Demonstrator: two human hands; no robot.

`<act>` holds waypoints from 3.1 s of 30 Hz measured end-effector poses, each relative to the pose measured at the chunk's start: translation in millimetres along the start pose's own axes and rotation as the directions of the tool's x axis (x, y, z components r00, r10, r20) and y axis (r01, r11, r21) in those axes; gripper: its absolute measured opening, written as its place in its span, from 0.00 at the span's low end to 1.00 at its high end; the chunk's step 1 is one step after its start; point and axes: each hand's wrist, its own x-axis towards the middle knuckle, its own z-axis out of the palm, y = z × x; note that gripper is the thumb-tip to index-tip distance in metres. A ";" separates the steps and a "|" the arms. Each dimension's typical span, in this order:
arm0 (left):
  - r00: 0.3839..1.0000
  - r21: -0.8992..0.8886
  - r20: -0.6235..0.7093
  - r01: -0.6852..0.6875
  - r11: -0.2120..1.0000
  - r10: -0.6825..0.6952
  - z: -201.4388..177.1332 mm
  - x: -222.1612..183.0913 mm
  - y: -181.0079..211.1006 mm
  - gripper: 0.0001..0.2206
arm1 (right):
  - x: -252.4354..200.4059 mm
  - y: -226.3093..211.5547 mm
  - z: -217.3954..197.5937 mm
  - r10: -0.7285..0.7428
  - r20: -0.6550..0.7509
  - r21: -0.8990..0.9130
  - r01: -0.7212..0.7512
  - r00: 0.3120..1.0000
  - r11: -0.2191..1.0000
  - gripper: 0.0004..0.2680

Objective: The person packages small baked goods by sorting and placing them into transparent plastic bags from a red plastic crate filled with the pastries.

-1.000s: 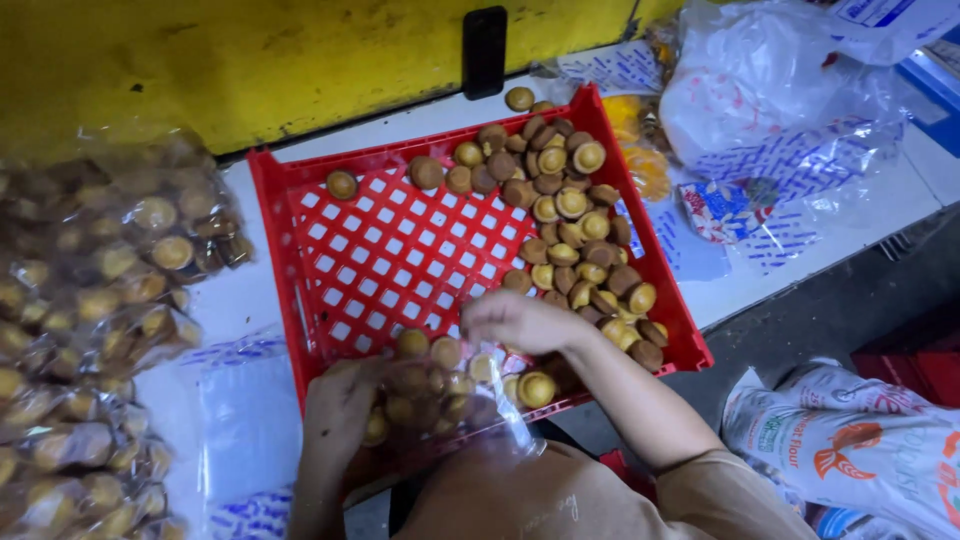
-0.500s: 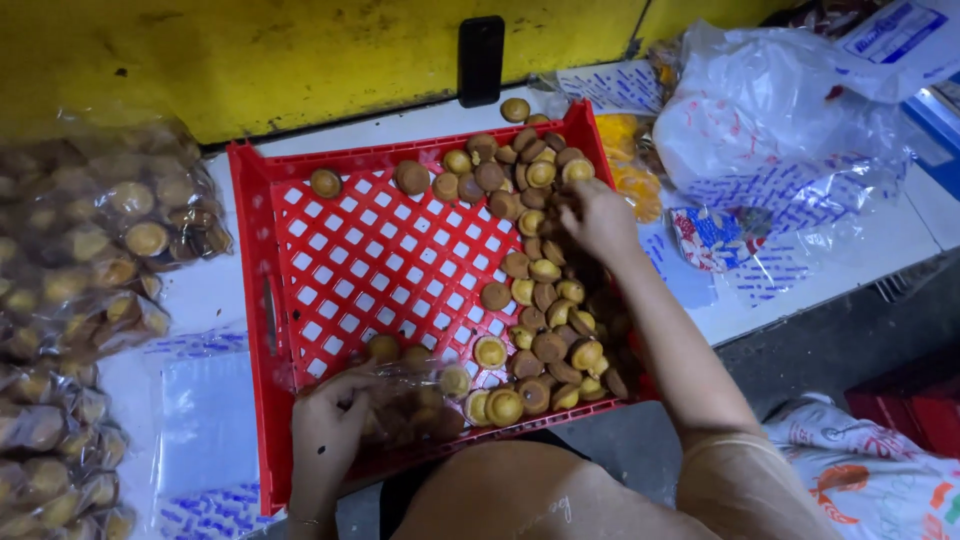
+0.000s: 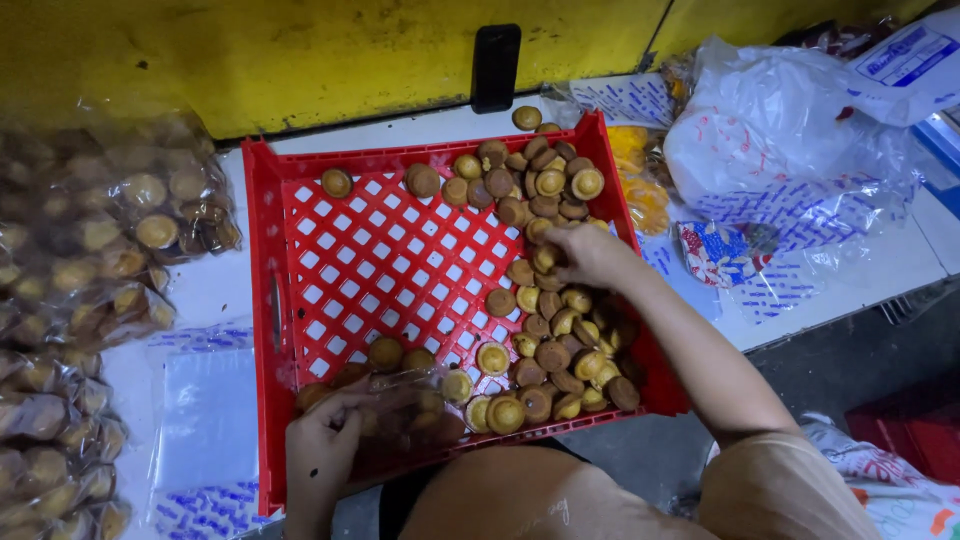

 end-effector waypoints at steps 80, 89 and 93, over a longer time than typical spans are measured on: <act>0.634 0.018 0.182 -0.766 0.642 0.752 77.9 115.9 27.4 0.28 | 15.9 -184.4 21.8 -0.155 -0.092 0.563 0.180 0.984 0.807 0.25; 0.870 -0.095 0.173 -0.451 0.887 0.461 73.5 92.5 34.0 0.20 | 34.6 -56.3 64.3 0.288 -0.452 0.224 -0.206 0.844 0.953 0.10; 0.813 -0.108 0.153 -0.552 0.827 0.562 81.6 105.5 33.9 0.29 | 7.8 -142.0 -0.4 -0.119 -0.674 0.465 0.544 0.729 0.699 0.05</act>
